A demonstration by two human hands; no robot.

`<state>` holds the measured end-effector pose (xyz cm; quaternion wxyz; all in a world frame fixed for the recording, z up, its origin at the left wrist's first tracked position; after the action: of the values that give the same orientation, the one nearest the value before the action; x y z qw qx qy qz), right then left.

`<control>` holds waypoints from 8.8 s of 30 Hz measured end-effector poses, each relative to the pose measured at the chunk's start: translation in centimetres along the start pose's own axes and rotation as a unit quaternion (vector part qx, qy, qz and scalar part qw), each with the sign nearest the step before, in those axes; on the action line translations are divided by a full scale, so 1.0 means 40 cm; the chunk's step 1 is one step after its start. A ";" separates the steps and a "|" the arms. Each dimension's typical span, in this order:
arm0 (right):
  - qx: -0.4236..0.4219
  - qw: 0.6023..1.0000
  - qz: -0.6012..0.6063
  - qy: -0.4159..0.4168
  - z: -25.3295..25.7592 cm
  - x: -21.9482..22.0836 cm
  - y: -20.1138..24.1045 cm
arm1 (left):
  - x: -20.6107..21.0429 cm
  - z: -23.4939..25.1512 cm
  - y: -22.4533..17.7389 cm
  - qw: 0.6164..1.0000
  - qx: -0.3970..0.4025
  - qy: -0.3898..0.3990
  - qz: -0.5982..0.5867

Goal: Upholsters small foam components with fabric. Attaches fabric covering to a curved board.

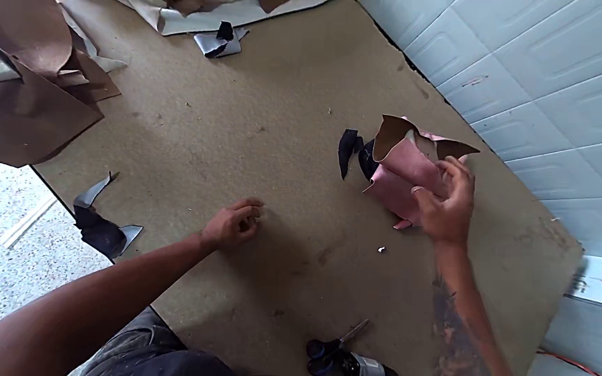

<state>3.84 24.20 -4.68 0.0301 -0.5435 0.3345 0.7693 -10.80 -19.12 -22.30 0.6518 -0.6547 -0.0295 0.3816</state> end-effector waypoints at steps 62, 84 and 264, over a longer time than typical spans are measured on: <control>0.289 0.758 0.575 -0.105 0.636 1.071 1.352 | -0.828 -0.029 0.447 0.993 -0.024 -0.100 0.051; 0.505 0.742 0.440 -0.021 -0.954 0.531 0.498 | -0.415 -0.247 0.084 0.984 -0.150 0.009 0.095; 0.387 0.816 0.381 0.200 -0.896 0.532 0.494 | -0.149 -0.155 -0.079 0.946 -0.053 0.118 0.298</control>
<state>16.32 -17.47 -20.03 -0.1246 -0.4581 0.7834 0.4011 -10.22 -27.01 -17.68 0.4711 -0.7077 0.2238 0.4766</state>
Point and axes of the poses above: each hand's wrist, its own z-axis towards the middle knuckle, its own x-axis out of the palm, y = z × x, the point moved 2 cm from there along z, towards the middle knuckle, and after that the axes turned 3 degrees about -z, right-handed, at the moved point
